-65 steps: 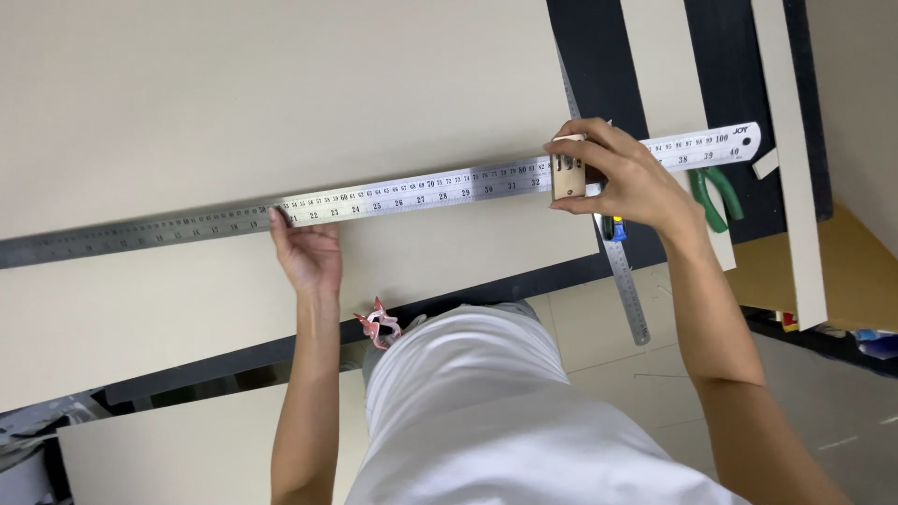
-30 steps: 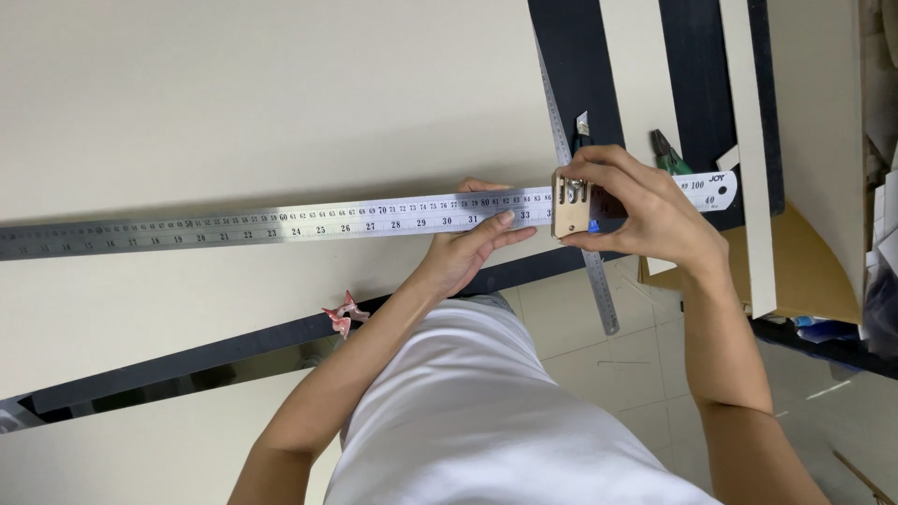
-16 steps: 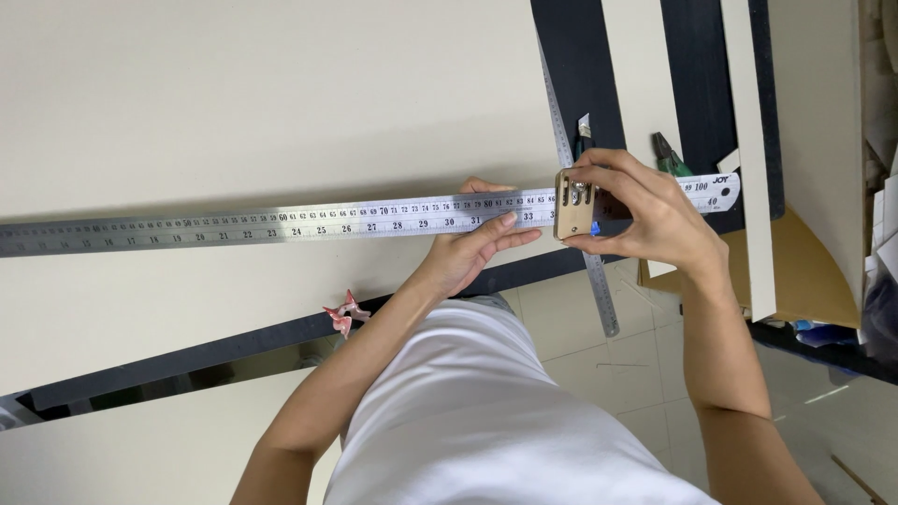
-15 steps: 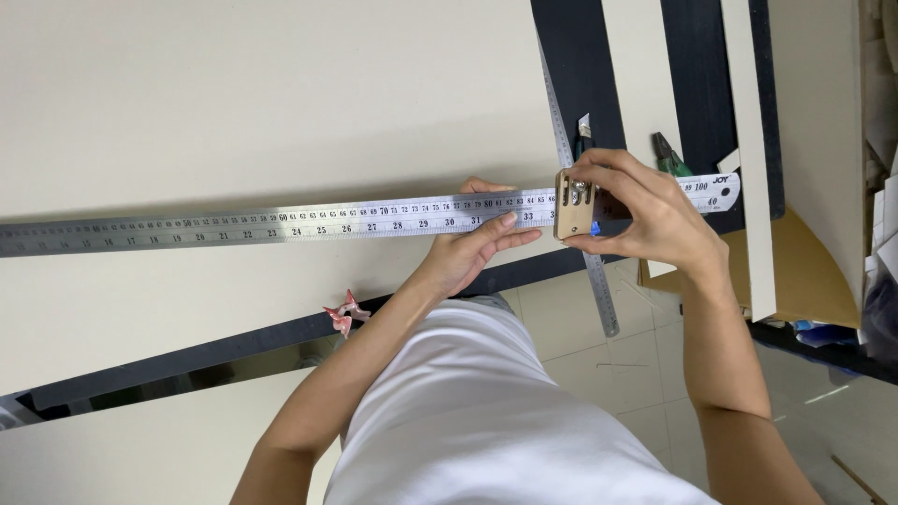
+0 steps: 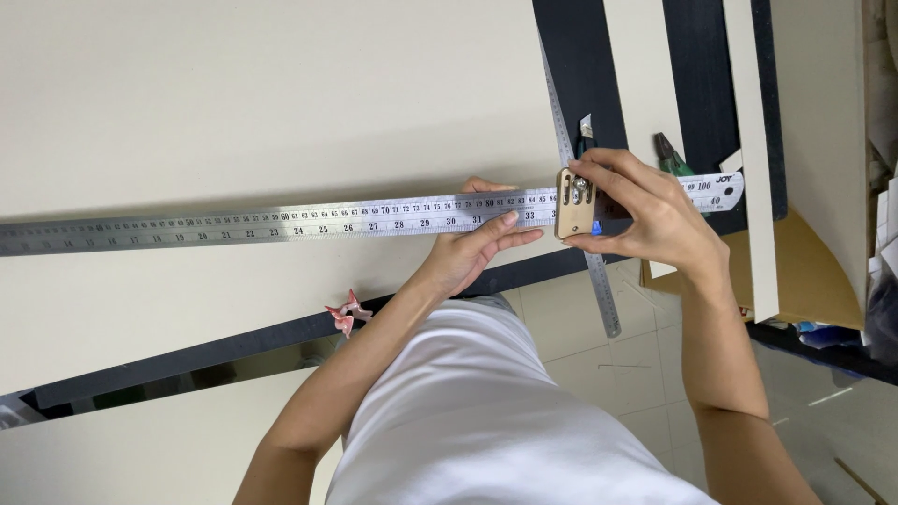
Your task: Measuring and cutting a large board using a T-square ruler and a utility knife on a workbench.
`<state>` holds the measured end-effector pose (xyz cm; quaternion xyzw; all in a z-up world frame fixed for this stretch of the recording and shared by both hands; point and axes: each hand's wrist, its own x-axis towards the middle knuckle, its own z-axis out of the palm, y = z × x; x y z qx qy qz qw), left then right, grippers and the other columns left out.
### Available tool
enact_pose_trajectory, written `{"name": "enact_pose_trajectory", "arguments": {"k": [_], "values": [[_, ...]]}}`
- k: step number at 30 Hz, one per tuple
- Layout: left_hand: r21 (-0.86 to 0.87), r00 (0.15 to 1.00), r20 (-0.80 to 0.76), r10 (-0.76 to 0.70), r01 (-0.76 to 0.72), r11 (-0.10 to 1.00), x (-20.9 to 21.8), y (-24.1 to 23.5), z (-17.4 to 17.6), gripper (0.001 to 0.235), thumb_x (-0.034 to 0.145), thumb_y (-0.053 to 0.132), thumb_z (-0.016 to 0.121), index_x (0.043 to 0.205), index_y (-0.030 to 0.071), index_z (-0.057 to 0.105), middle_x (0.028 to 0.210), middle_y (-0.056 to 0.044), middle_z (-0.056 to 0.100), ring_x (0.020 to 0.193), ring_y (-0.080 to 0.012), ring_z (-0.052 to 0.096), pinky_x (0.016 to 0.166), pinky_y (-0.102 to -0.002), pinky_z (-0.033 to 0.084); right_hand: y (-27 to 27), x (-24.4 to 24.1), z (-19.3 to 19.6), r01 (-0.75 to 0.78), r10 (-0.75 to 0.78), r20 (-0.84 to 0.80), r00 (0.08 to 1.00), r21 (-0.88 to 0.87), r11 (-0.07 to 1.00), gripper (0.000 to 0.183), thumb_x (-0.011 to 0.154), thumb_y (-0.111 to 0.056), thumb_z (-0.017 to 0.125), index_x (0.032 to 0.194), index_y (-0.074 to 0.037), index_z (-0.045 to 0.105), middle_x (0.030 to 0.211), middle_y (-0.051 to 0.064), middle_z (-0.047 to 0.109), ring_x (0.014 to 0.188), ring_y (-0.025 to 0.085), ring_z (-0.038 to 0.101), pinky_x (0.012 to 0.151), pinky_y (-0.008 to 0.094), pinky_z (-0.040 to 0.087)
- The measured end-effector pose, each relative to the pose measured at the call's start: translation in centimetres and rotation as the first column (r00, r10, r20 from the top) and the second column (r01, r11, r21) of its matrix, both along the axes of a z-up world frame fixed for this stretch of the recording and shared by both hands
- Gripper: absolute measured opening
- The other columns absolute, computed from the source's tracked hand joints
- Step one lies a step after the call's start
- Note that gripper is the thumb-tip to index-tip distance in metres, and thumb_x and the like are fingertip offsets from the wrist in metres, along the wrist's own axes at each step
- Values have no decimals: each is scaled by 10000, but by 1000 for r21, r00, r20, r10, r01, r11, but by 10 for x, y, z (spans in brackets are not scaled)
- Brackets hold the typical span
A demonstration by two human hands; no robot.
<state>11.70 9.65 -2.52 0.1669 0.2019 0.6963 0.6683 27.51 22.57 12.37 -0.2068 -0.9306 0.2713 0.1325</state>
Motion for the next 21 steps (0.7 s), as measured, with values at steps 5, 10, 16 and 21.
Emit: {"name": "enact_pose_trajectory", "arguments": {"k": [5, 10, 16, 21], "values": [[4, 1000, -12, 1, -1, 1000, 0, 0, 0, 314, 998, 100, 605, 1215, 122, 379, 1318, -221, 471, 1179, -438, 599, 1012, -502, 555, 0, -1, -1, -5, 5, -1, 1000, 18, 1000, 774, 539, -82, 967, 1249, 48, 689, 1177, 249, 689, 775, 370, 679, 698, 451, 563], [-2, 1000, -24, 3, -3, 1000, -1, -1, 3, 323, 997, 106, 606, 1221, 125, 375, 1301, -213, 474, 1182, -418, 604, 1010, -477, 561, -2, -2, 1, 7, -7, 7, 1000, -1, 1000, 764, 532, -81, 965, 1232, 64, 693, 1175, 263, 688, 762, 379, 677, 682, 451, 557], [-8, 1000, -30, 0, 0, 1000, -2, -1, 6, 332, 989, 104, 614, 1214, 125, 370, 1295, -212, 458, 1197, -434, 585, 1013, -482, 556, -2, -2, 3, 5, -5, 10, 1000, 13, 1000, 761, 532, -79, 962, 1230, 62, 694, 1184, 253, 687, 764, 379, 680, 687, 456, 561], [-23, 999, 31, 38, -37, 999, 5, -1, -17, 328, 986, 71, 625, 1227, 103, 405, 1267, -122, 531, 1129, -366, 645, 975, -498, 572, -2, 1, 0, -33, 33, -1, 999, 88, 996, 732, 557, -129, 959, 1213, 62, 697, 1200, 234, 682, 899, 406, 700, 778, 438, 562]]}}
